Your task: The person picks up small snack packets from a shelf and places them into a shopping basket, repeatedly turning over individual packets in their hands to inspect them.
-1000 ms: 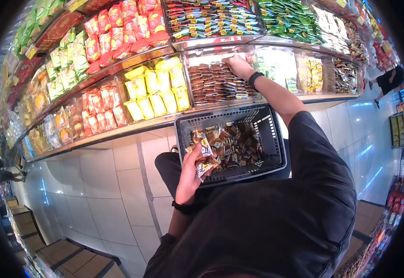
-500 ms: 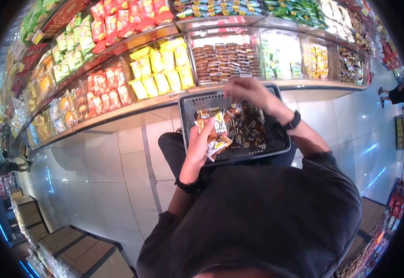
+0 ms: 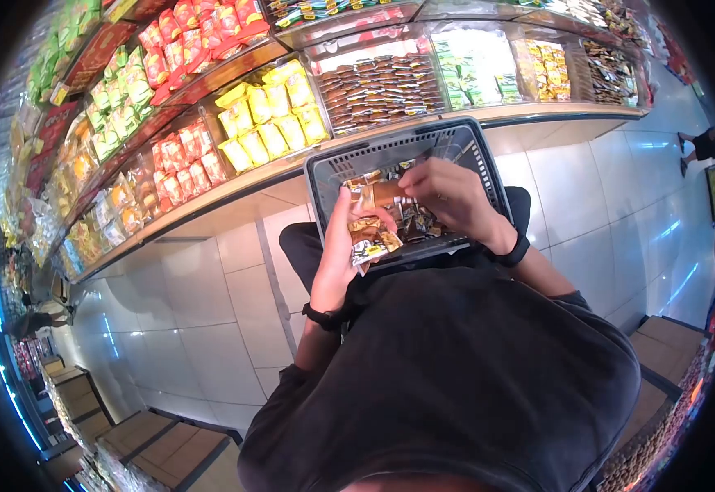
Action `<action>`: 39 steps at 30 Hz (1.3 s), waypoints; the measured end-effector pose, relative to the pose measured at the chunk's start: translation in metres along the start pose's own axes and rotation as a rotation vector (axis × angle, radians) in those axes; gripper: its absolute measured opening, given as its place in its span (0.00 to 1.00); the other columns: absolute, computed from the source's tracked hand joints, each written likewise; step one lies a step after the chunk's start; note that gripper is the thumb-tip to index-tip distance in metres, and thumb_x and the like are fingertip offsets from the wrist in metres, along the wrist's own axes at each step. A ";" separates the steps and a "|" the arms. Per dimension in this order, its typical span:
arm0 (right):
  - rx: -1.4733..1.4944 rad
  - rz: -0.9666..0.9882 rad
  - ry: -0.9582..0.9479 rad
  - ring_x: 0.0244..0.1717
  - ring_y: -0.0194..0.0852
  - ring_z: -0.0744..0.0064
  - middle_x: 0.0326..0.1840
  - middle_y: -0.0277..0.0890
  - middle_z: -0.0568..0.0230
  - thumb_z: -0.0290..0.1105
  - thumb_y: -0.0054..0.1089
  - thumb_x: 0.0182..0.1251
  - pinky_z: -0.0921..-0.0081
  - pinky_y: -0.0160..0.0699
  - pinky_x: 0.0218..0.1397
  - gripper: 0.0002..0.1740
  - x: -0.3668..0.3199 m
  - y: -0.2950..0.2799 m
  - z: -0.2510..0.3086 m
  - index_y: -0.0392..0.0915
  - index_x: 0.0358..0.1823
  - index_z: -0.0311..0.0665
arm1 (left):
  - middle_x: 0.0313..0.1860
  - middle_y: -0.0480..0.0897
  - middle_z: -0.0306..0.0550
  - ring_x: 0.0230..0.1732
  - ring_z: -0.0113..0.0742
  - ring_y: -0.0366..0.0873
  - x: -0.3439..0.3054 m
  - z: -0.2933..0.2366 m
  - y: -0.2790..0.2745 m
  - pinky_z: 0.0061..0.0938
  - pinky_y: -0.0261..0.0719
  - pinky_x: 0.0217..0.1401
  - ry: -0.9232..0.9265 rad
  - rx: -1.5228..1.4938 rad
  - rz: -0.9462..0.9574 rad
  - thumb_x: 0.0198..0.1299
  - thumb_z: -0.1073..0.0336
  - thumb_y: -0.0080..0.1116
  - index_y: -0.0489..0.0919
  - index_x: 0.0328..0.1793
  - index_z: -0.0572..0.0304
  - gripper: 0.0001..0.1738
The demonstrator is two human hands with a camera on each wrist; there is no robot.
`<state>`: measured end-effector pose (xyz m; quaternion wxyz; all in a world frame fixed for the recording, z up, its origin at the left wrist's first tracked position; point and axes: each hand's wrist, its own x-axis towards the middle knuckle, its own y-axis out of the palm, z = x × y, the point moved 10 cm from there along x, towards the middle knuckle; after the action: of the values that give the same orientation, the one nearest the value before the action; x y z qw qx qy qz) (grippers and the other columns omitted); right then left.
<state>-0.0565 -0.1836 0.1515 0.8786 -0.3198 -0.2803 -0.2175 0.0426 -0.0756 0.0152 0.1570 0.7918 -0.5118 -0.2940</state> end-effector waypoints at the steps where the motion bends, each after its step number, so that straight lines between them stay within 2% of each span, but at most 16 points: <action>1: -0.086 0.073 -0.100 0.46 0.85 0.53 0.50 0.84 0.53 0.17 0.66 0.60 0.64 0.86 0.47 0.09 -0.004 0.004 0.009 0.79 0.41 0.30 | 0.35 0.87 0.53 0.34 0.36 0.87 -0.003 0.001 0.000 0.27 0.86 0.36 -0.036 -0.089 -0.048 0.79 0.41 0.41 0.82 0.49 0.67 0.33; 3: -0.108 0.090 -0.155 0.47 0.85 0.53 0.53 0.84 0.53 0.17 0.67 0.57 0.64 0.86 0.47 0.12 -0.008 0.005 0.014 0.79 0.43 0.30 | 0.36 0.88 0.55 0.34 0.36 0.88 -0.013 -0.010 0.008 0.26 0.87 0.37 -0.045 -0.098 -0.002 0.76 0.54 0.53 0.82 0.47 0.68 0.20; 7: -0.128 0.072 -0.176 0.50 0.85 0.50 0.58 0.83 0.50 0.14 0.68 0.52 0.64 0.87 0.48 0.18 -0.009 0.005 0.015 0.78 0.45 0.30 | 0.37 0.88 0.51 0.34 0.32 0.87 -0.023 -0.019 0.021 0.26 0.86 0.40 0.032 0.010 0.087 0.70 0.66 0.62 0.83 0.49 0.71 0.12; 10: -0.109 0.025 -0.153 0.48 0.86 0.51 0.56 0.84 0.49 0.14 0.68 0.53 0.65 0.86 0.47 0.14 -0.009 0.004 0.011 0.79 0.42 0.30 | 0.36 0.89 0.48 0.36 0.29 0.87 -0.033 -0.036 0.036 0.25 0.84 0.41 0.195 0.317 0.083 0.68 0.67 0.65 0.85 0.47 0.73 0.12; 17: -0.084 -0.015 -0.145 0.44 0.86 0.53 0.53 0.86 0.48 0.14 0.69 0.55 0.67 0.84 0.43 0.10 -0.004 0.001 0.015 0.80 0.38 0.30 | 0.37 0.90 0.48 0.38 0.27 0.87 -0.045 -0.057 0.053 0.23 0.83 0.42 0.330 0.536 0.098 0.65 0.72 0.68 0.86 0.47 0.75 0.10; 21: -0.083 0.013 -0.159 0.46 0.86 0.54 0.57 0.84 0.47 0.14 0.69 0.56 0.67 0.85 0.44 0.10 -0.005 0.003 0.016 0.78 0.37 0.31 | 0.37 0.90 0.48 0.39 0.27 0.87 -0.046 -0.056 0.055 0.22 0.83 0.42 0.318 0.530 0.107 0.66 0.71 0.67 0.86 0.46 0.74 0.10; 23: 0.095 0.061 -0.017 0.58 0.83 0.51 0.62 0.81 0.48 0.15 0.68 0.59 0.66 0.84 0.56 0.10 -0.001 0.002 0.007 0.77 0.39 0.30 | 0.38 0.89 0.50 0.37 0.29 0.87 -0.038 -0.041 0.042 0.23 0.83 0.42 0.211 0.273 0.140 0.69 0.67 0.63 0.85 0.49 0.73 0.12; 24: 0.086 0.059 -0.021 0.58 0.83 0.51 0.62 0.81 0.48 0.15 0.68 0.59 0.66 0.84 0.56 0.10 0.000 0.001 0.008 0.77 0.39 0.30 | 0.38 0.89 0.50 0.37 0.29 0.87 -0.035 -0.040 0.037 0.23 0.83 0.42 0.217 0.274 0.148 0.69 0.67 0.63 0.85 0.49 0.73 0.12; 26: 0.340 0.001 0.129 0.64 0.81 0.53 0.66 0.80 0.48 0.16 0.65 0.66 0.67 0.82 0.59 0.08 0.003 -0.001 -0.004 0.73 0.38 0.32 | 0.40 0.88 0.52 0.37 0.34 0.87 -0.024 -0.018 0.021 0.26 0.84 0.40 -0.016 -0.048 0.114 0.71 0.64 0.59 0.82 0.53 0.72 0.15; 27: 0.436 -0.007 0.206 0.67 0.80 0.54 0.65 0.80 0.49 0.17 0.62 0.70 0.68 0.82 0.60 0.08 0.003 0.005 -0.010 0.70 0.37 0.33 | 0.35 0.86 0.51 0.31 0.36 0.85 -0.027 -0.018 0.014 0.23 0.79 0.29 -0.071 0.003 -0.085 0.71 0.56 0.55 0.83 0.50 0.70 0.20; 28: 0.441 0.045 0.221 0.67 0.80 0.57 0.65 0.81 0.53 0.18 0.63 0.69 0.69 0.82 0.60 0.08 0.001 0.010 -0.014 0.74 0.44 0.33 | 0.34 0.85 0.51 0.33 0.35 0.84 -0.016 -0.006 0.004 0.22 0.76 0.26 -0.101 -0.065 -0.007 0.71 0.56 0.56 0.82 0.47 0.68 0.18; 30: 0.343 0.117 0.279 0.63 0.82 0.61 0.62 0.83 0.57 0.19 0.65 0.68 0.70 0.82 0.59 0.14 0.002 0.018 -0.015 0.78 0.53 0.32 | 0.35 0.83 0.51 0.30 0.34 0.82 -0.009 0.007 -0.002 0.20 0.73 0.22 -0.105 -0.241 -0.054 0.73 0.54 0.54 0.81 0.45 0.67 0.20; 31: 0.234 0.147 0.176 0.56 0.84 0.62 0.56 0.85 0.58 0.21 0.68 0.66 0.69 0.82 0.57 0.19 0.007 0.020 -0.011 0.81 0.59 0.34 | 0.35 0.83 0.51 0.30 0.34 0.82 -0.010 0.009 -0.001 0.20 0.73 0.22 -0.101 -0.247 -0.044 0.73 0.54 0.54 0.81 0.45 0.67 0.20; 34: 0.132 0.182 0.071 0.50 0.84 0.56 0.49 0.86 0.57 0.22 0.70 0.64 0.66 0.83 0.54 0.16 0.015 0.026 -0.011 0.84 0.54 0.35 | 0.36 0.82 0.52 0.28 0.34 0.79 -0.004 0.006 -0.014 0.18 0.69 0.18 -0.022 -0.120 -0.077 0.76 0.49 0.49 0.81 0.42 0.66 0.24; 37: 0.002 0.099 0.338 0.42 0.86 0.54 0.42 0.86 0.54 0.18 0.67 0.64 0.64 0.84 0.47 0.11 0.028 0.007 -0.054 0.84 0.48 0.33 | 0.35 0.80 0.50 0.27 0.33 0.77 0.010 0.012 -0.018 0.16 0.65 0.16 -0.121 -0.333 0.013 0.78 0.44 0.46 0.80 0.41 0.65 0.29; 39: -0.248 -0.009 0.264 0.36 0.86 0.53 0.36 0.84 0.49 0.18 0.61 0.67 0.65 0.82 0.40 0.06 0.058 -0.022 -0.081 0.81 0.44 0.31 | 0.35 0.81 0.50 0.27 0.33 0.78 0.015 0.010 -0.029 0.16 0.65 0.16 -0.103 -0.320 -0.017 0.78 0.44 0.46 0.80 0.41 0.65 0.29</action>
<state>0.0035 -0.2661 0.1464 0.8606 -0.3930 -0.1349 -0.2945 0.0615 -0.0762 -0.0132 0.2523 0.7449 -0.4591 -0.4132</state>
